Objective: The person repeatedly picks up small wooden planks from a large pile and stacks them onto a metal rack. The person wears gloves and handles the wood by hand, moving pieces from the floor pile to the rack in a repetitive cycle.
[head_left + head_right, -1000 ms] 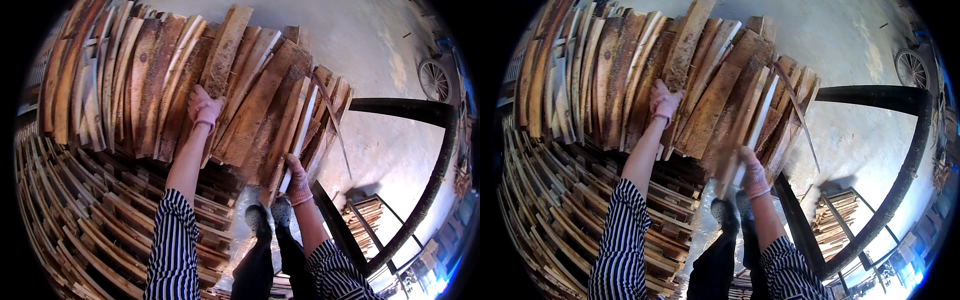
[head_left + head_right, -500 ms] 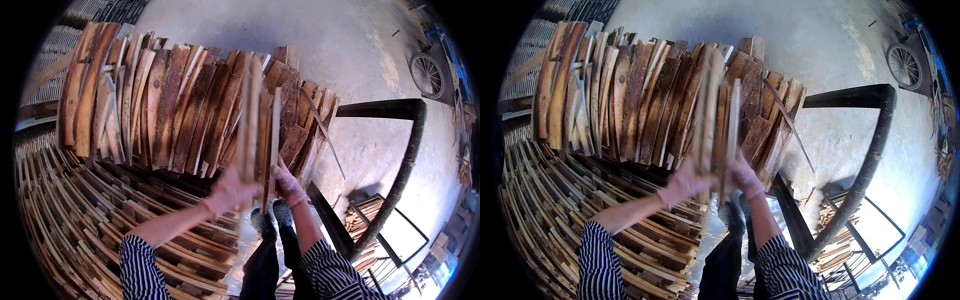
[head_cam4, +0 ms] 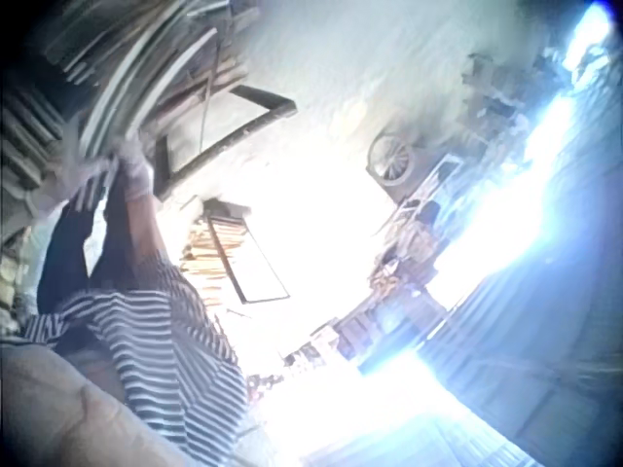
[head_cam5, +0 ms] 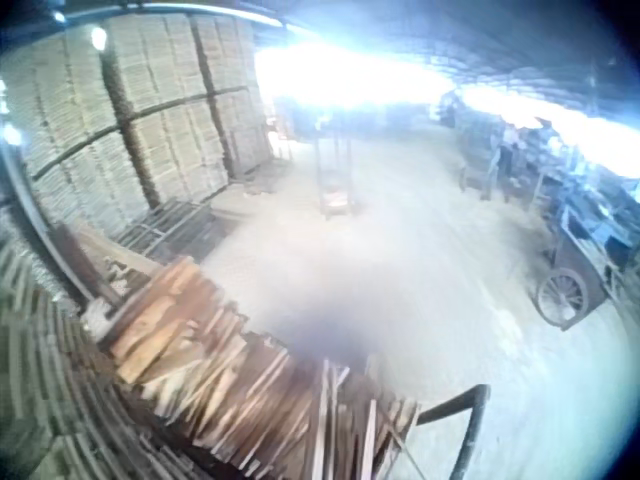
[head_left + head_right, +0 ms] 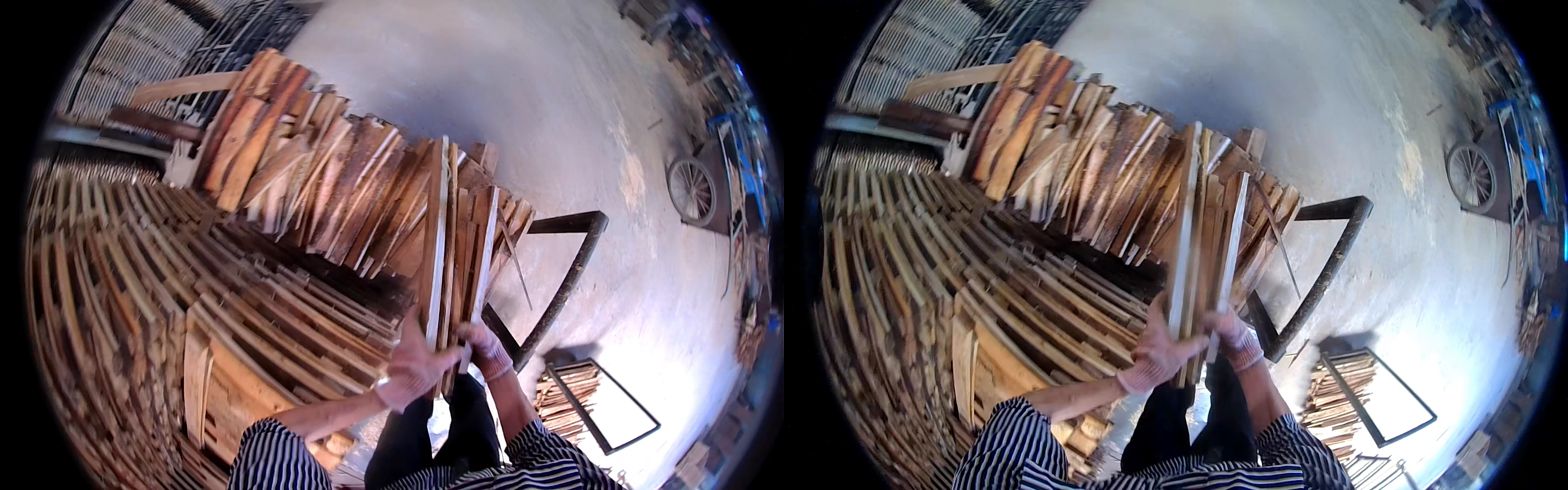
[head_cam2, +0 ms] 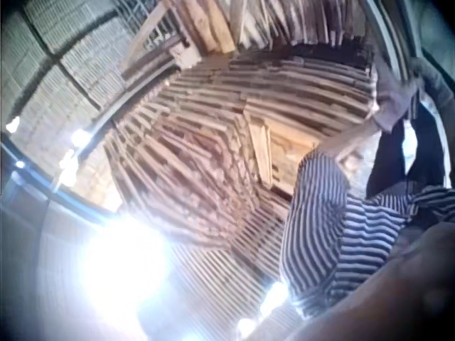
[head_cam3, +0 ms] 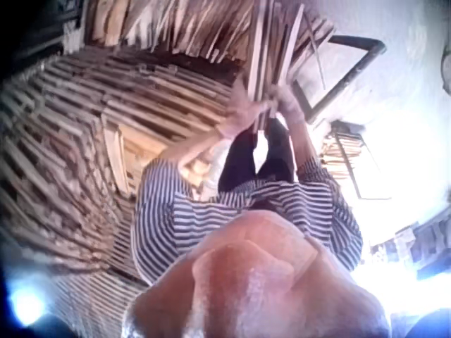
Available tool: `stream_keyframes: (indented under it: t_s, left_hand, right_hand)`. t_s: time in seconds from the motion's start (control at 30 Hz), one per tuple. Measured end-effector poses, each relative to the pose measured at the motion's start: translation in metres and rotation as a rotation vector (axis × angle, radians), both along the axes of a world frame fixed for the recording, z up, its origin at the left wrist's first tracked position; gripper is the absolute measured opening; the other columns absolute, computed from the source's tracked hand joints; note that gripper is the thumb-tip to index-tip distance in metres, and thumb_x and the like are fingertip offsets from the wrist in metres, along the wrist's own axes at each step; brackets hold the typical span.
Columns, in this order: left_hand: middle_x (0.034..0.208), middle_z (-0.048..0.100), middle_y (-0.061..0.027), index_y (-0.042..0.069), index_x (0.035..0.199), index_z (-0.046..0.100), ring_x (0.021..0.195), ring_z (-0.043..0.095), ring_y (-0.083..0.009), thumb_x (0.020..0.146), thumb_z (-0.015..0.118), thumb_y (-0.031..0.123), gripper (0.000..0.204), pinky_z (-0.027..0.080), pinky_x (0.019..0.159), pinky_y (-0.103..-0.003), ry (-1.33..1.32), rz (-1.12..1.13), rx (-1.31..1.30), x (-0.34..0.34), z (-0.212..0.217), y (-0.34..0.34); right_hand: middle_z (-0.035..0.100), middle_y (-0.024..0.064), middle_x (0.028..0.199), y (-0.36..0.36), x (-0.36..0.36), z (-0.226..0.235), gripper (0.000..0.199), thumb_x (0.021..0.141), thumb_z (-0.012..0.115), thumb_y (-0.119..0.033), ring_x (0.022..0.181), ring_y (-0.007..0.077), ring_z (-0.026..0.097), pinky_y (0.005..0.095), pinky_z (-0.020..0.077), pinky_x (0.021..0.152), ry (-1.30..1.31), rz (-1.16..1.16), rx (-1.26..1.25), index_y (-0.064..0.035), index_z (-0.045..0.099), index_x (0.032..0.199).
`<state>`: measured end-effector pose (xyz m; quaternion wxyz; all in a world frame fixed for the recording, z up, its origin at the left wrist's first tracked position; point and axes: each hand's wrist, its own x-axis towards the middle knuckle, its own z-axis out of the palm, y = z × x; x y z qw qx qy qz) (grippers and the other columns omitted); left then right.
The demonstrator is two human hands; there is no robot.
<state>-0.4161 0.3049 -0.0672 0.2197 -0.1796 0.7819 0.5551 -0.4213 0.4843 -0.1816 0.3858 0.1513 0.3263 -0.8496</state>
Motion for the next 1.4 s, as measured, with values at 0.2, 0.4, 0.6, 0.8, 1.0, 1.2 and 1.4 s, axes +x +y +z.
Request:
stream_keyframes:
  t_s: [0.2, 0.4, 0.6, 0.8, 1.0, 1.2, 1.4]
  left_hand:
    - [0.13, 0.068, -0.0129, -0.001, 0.137, 0.056, 0.112, 0.067, -0.0207, 0.088, 0.083, 0.021, 0.06, 0.052, 0.104, -0.039, 0.04, 0.651, 0.455, -0.036, 0.159, -0.087]
    - [0.118, 0.072, -0.0119, -0.004, 0.149, 0.037, 0.105, 0.069, -0.0187, 0.086, 0.086, 0.016, 0.082, 0.057, 0.094, -0.033, 0.409, 0.94, 0.494, 0.052, 0.229, -0.149]
    - [0.114, 0.072, -0.0127, -0.008, 0.148, 0.036, 0.101, 0.07, -0.0176, 0.086, 0.085, 0.014, 0.082, 0.058, 0.088, -0.03, 0.554, 1.297, 0.429, 0.187, 0.256, -0.208]
    - [0.106, 0.073, -0.0104, -0.004, 0.13, 0.057, 0.095, 0.071, -0.0193, 0.094, 0.076, 0.024, 0.05, 0.059, 0.082, -0.033, 0.591, 1.527, 0.396, 0.38, 0.203, -0.259]
    - [0.105, 0.072, -0.0139, 0.0, 0.126, 0.061, 0.092, 0.072, -0.0251, 0.098, 0.068, 0.037, 0.048, 0.061, 0.08, -0.039, 0.562, 1.543, 0.509, 0.566, 0.217, -0.323]
    - [0.112, 0.071, -0.0208, 0.0, 0.13, 0.059, 0.098, 0.072, -0.0327, 0.1, 0.061, 0.05, 0.059, 0.063, 0.081, -0.047, 0.589, 1.499, 0.817, 0.708, 0.211, -0.401]
    - [0.101, 0.072, -0.0199, 0.001, 0.125, 0.061, 0.085, 0.073, -0.0335, 0.096, 0.065, 0.052, 0.059, 0.064, 0.074, -0.046, 0.641, 1.542, 0.914, 0.807, 0.208, -0.456]
  right_hand:
    - [0.056, 0.0159, 0.141, -0.058, 0.02, 0.17, 0.109, 0.071, 0.09, -0.017, 0.125, 0.0261, 0.058, 0.0388, 0.0487, 0.105, 0.53, 0.451, 0.316, -0.0062, 0.027, 0.159]
    - [0.061, 0.0128, 0.139, -0.133, 0.026, 0.257, 0.095, 0.08, 0.087, -0.015, 0.124, 0.0237, 0.06, 0.0371, 0.049, 0.106, 0.62, 0.521, 0.023, -0.0087, 0.032, 0.157]
    - [0.068, 0.0092, 0.127, -0.231, 0.098, 0.313, 0.078, 0.082, 0.085, -0.011, 0.113, 0.019, 0.065, 0.0349, 0.0527, 0.098, 0.678, 0.701, 0.046, -0.0034, 0.044, 0.148]
    - [0.07, 0.0162, 0.123, -0.365, 0.2, 0.293, 0.081, 0.076, 0.088, -0.027, 0.108, 0.0275, 0.067, 0.0373, 0.0527, 0.097, 0.906, 0.793, 0.664, 0.0005, 0.048, 0.14]
    - [0.048, 0.0221, 0.152, -0.462, 0.301, 0.302, 0.118, 0.076, 0.082, -0.055, 0.131, 0.0384, 0.058, 0.0591, 0.0545, 0.097, 1.225, 0.827, 1.529, -0.0157, 0.015, 0.165]
    - [0.046, 0.0289, 0.149, -0.477, 0.404, 0.333, 0.105, 0.081, 0.081, -0.049, 0.128, 0.0419, 0.059, 0.0476, 0.0543, 0.101, 1.453, 0.845, 1.511, -0.0327, 0.02, 0.165]
    - [0.038, 0.0325, 0.158, -0.56, 0.597, 0.356, 0.098, 0.089, 0.068, -0.06, 0.152, 0.0447, 0.032, 0.0527, 0.0394, 0.117, 1.312, 1.137, 1.026, -0.0265, 0.019, 0.167]
